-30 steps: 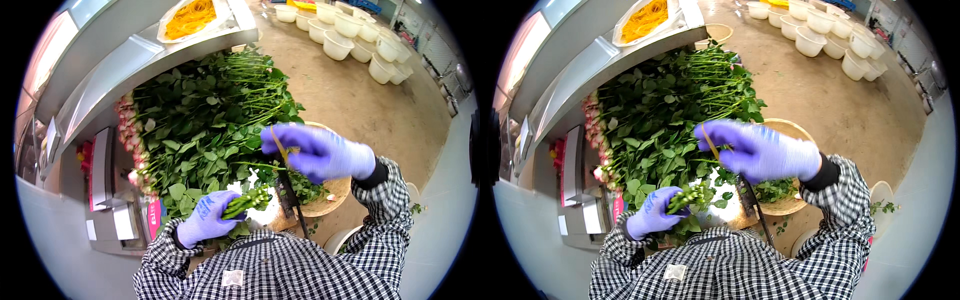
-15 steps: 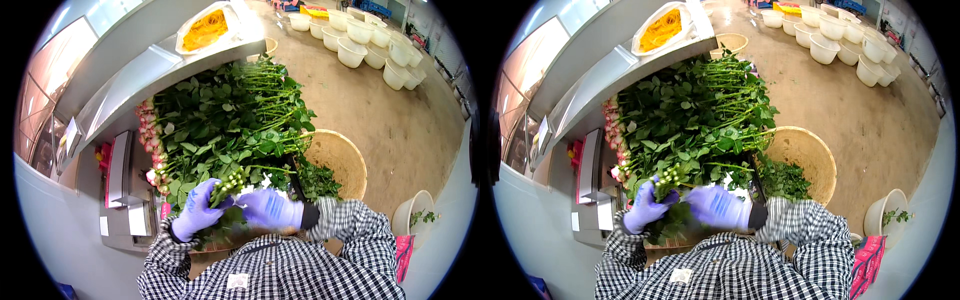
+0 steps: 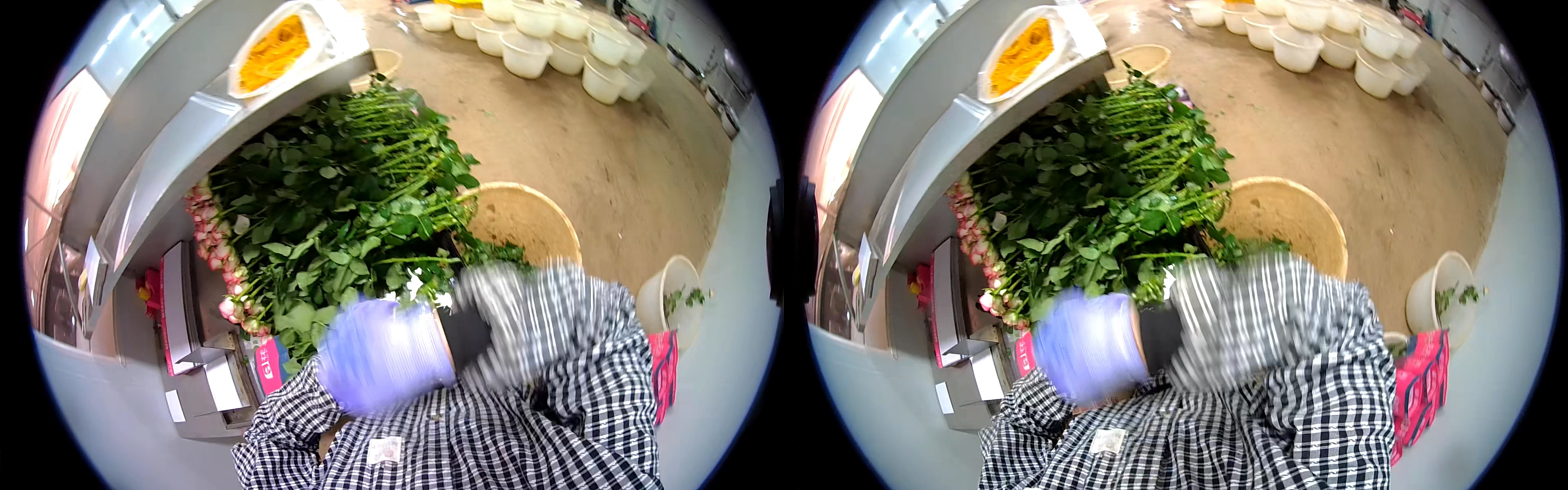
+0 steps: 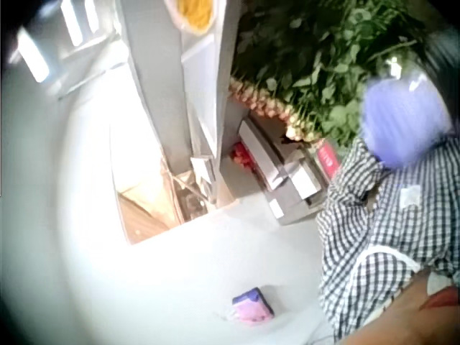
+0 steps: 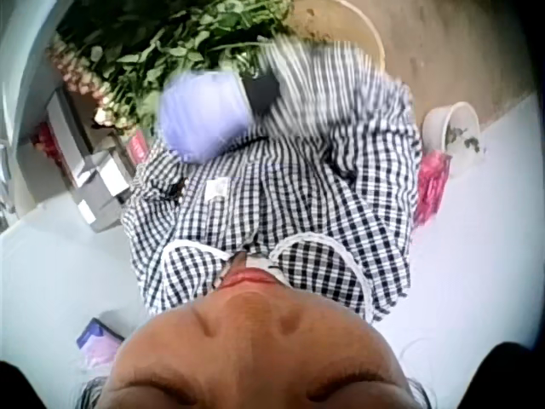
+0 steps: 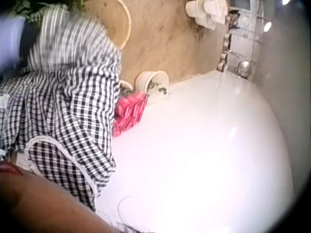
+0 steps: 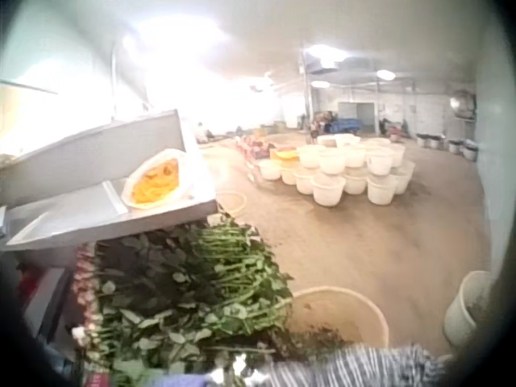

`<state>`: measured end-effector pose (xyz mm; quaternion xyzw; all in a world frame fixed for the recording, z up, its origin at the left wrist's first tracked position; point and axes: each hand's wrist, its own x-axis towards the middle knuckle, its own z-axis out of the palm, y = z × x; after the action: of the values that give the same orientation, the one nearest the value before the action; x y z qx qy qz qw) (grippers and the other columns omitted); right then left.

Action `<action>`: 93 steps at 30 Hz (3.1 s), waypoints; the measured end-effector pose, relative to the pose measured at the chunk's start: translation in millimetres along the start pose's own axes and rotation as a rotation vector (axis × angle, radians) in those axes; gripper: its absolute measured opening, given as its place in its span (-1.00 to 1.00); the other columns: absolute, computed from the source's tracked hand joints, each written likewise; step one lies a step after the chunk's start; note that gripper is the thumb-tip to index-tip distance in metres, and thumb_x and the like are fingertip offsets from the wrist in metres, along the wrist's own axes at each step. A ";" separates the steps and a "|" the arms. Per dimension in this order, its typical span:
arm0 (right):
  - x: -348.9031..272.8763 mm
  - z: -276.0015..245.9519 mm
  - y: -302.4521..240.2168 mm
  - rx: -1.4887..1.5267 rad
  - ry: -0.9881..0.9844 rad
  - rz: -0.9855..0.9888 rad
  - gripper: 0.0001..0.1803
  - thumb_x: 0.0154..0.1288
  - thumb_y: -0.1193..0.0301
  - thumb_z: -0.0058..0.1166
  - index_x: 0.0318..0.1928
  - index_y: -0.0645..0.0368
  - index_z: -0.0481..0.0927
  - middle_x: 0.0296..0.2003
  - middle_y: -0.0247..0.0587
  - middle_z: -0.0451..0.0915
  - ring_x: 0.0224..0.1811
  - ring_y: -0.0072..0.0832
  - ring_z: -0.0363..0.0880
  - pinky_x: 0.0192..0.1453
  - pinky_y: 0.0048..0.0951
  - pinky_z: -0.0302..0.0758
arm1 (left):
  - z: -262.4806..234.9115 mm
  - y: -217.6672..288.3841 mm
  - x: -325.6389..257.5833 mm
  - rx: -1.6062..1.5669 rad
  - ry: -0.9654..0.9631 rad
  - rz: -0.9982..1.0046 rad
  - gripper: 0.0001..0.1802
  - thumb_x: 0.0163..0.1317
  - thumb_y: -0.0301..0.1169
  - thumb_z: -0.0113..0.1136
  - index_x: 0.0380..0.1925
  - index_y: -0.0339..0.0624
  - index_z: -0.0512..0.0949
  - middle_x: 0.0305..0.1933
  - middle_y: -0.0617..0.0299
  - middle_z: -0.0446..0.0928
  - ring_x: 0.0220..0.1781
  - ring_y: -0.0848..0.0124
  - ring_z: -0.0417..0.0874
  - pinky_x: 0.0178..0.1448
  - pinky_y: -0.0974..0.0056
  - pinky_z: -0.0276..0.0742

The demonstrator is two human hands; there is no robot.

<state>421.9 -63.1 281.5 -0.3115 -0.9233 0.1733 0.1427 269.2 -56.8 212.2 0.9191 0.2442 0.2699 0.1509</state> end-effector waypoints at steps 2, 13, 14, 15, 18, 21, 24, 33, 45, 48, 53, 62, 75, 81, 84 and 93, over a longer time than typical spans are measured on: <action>-7.2 -6.7 58.9 0.250 0.101 0.118 -0.68 0.34 0.25 -0.06 -0.42 0.19 0.61 -0.60 -0.35 0.53 -0.57 -0.56 0.49 -0.45 -0.48 0.47 | 3.9 4.9 -10.0 -0.170 -0.333 -0.061 -0.48 -0.11 -0.47 0.38 -0.06 -0.21 0.50 -0.14 0.02 0.55 -0.08 0.10 0.59 0.01 0.09 0.48; -103.0 29.6 6.6 1.385 0.320 0.627 -0.65 0.41 0.23 -0.12 -0.40 0.20 0.59 -0.65 -0.43 0.46 -0.70 -0.76 0.31 -0.63 -0.70 0.24 | 4.1 -20.1 -10.3 -0.118 0.019 -0.193 -0.69 -0.07 -0.48 0.32 -0.28 -0.15 0.48 -0.33 0.08 0.53 -0.25 0.03 0.56 -0.16 0.09 0.45; -96.9 20.9 -4.6 1.366 0.289 0.747 -0.65 0.40 0.21 -0.10 -0.38 0.19 0.59 -0.63 -0.41 0.49 -0.68 -0.77 0.34 -0.62 -0.67 0.27 | 7.1 -16.7 -7.9 -0.091 0.062 -0.188 -0.69 -0.08 -0.47 0.31 -0.27 -0.13 0.49 -0.32 0.09 0.54 -0.24 0.04 0.56 -0.15 0.09 0.45; -91.3 15.5 -15.8 1.358 0.330 0.779 -0.66 0.39 0.20 -0.07 -0.35 0.19 0.60 -0.60 -0.39 0.52 -0.66 -0.77 0.37 -0.61 -0.64 0.30 | 8.3 -14.2 -7.2 -0.085 0.016 -0.175 -0.68 -0.09 -0.47 0.31 -0.27 -0.13 0.49 -0.32 0.09 0.54 -0.24 0.04 0.56 -0.15 0.09 0.45; -70.3 42.2 -39.5 0.309 0.361 0.492 -0.85 0.29 0.35 -0.01 -0.25 0.16 0.51 -0.54 -0.26 0.52 -0.57 -0.48 0.52 -0.48 -0.44 0.46 | 10.1 -14.7 -7.1 -0.084 -0.043 -0.171 -0.64 -0.11 -0.43 0.33 -0.24 -0.13 0.50 -0.31 0.10 0.54 -0.22 0.05 0.57 -0.12 0.10 0.46; -75.9 104.3 -26.6 0.208 0.777 0.360 -0.83 0.17 0.40 0.08 -0.24 0.18 0.51 -0.45 -0.23 0.53 -0.44 -0.38 0.56 -0.41 -0.35 0.50 | 12.3 -17.5 -6.5 -0.154 -0.069 -0.201 -0.61 -0.12 -0.40 0.35 -0.22 -0.16 0.50 -0.29 0.07 0.55 -0.19 0.04 0.58 -0.09 0.11 0.48; -154.0 143.7 20.0 1.441 1.306 0.434 -0.66 0.38 0.32 -0.09 0.04 0.27 0.49 -0.11 -0.12 0.60 -0.06 -0.29 0.57 0.03 -0.33 0.52 | 33.3 -5.4 9.0 -0.115 -0.107 -0.121 -0.64 -0.03 -0.41 0.35 -0.20 -0.20 0.50 -0.31 0.05 0.56 -0.24 0.05 0.60 -0.15 0.09 0.50; -326.9 244.9 -27.6 1.306 1.494 1.411 -0.65 0.39 0.21 0.05 0.08 0.10 0.51 -0.21 -0.38 0.58 -0.16 -0.59 0.57 -0.08 -0.58 0.51 | 117.5 8.8 17.9 -0.280 -0.251 0.112 -0.07 0.02 -0.04 0.37 0.34 -0.19 0.21 0.33 -0.08 0.29 0.37 0.05 0.29 0.42 0.02 0.14; -40.1 368.9 -13.1 1.662 0.927 1.414 -0.61 0.42 0.20 0.01 0.11 0.19 0.45 -0.02 -0.27 0.56 0.02 -0.48 0.57 0.06 -0.48 0.55 | -5.6 -262.9 -306.3 -1.006 0.089 -1.274 -0.64 0.01 -0.50 0.34 -0.17 -0.27 0.46 -0.40 0.30 0.49 -0.47 0.52 0.51 -0.33 0.42 0.52; 4.2 372.3 1.3 1.785 1.229 0.839 -0.52 0.38 0.13 0.07 0.18 0.11 0.40 0.06 -0.27 0.53 0.06 -0.44 0.56 0.11 -0.43 0.55 | -36.4 -223.7 -301.7 -0.971 0.111 -0.956 -0.75 0.01 -0.54 0.35 -0.32 -0.23 0.48 -0.42 0.30 0.51 -0.42 0.55 0.50 -0.31 0.45 0.47; 9.3 327.5 -28.4 2.050 1.477 0.193 -0.38 0.38 0.06 0.03 0.30 0.15 0.30 0.22 -0.11 0.42 0.21 -0.28 0.44 0.35 -0.26 0.36 | -98.8 -169.3 -280.0 -0.299 -0.098 0.139 -0.70 -0.15 -0.39 0.35 -0.31 0.06 0.60 -0.30 0.28 0.54 -0.21 0.23 0.57 -0.08 0.12 0.48; -21.4 188.3 -70.1 1.187 1.681 0.593 -0.40 0.37 0.10 0.04 0.28 0.16 0.32 0.21 -0.12 0.43 0.20 -0.29 0.44 0.32 -0.28 0.37 | -192.4 -198.2 -124.7 -0.332 -0.295 0.262 -0.67 -0.02 -0.39 0.29 -0.18 -0.07 0.57 -0.18 0.19 0.54 -0.07 0.15 0.56 0.06 0.10 0.48; -145.7 216.0 -143.2 0.839 1.811 1.171 -0.44 0.36 0.16 0.06 0.26 0.18 0.34 0.18 -0.13 0.44 0.17 -0.31 0.45 0.29 -0.30 0.38 | -365.7 -303.1 57.3 0.786 -0.174 -0.347 -0.79 0.22 -0.36 0.11 -0.19 0.03 0.67 -0.13 0.14 0.66 -0.06 0.12 0.67 0.00 0.08 0.58; -139.1 238.9 -142.3 0.894 1.760 1.234 -0.45 0.35 0.18 0.07 0.24 0.19 0.36 0.16 -0.13 0.45 0.16 -0.32 0.45 0.28 -0.31 0.39 | -388.0 -335.8 67.0 0.134 -0.046 -0.296 -0.88 0.14 -0.44 0.26 -0.34 -0.23 0.62 -0.33 0.21 0.68 -0.29 0.36 0.67 -0.16 0.22 0.55; -133.0 241.0 -145.0 0.893 1.743 1.258 -0.46 0.35 0.19 0.08 0.24 0.19 0.36 0.16 -0.13 0.45 0.15 -0.33 0.46 0.27 -0.32 0.39 | -390.6 -338.2 73.6 0.076 -0.128 -0.260 -0.79 0.13 -0.45 0.27 -0.23 -0.30 0.62 -0.27 0.20 0.68 -0.22 0.43 0.63 -0.08 0.29 0.54; -125.3 238.9 -165.2 0.852 1.728 1.389 -0.48 0.34 0.23 0.09 0.22 0.21 0.38 0.14 -0.14 0.46 0.13 -0.34 0.46 0.25 -0.34 0.40 | -393.5 -339.5 82.3 0.019 -0.154 -0.371 -0.95 0.15 -0.51 0.23 -0.42 -0.27 0.58 -0.42 0.22 0.60 -0.48 0.50 0.54 -0.35 0.37 0.51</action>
<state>342.1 -319.7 114.8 -0.6867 -0.0225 0.2390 0.6862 -19.3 327.7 426.3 0.8776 0.3999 0.1640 0.2076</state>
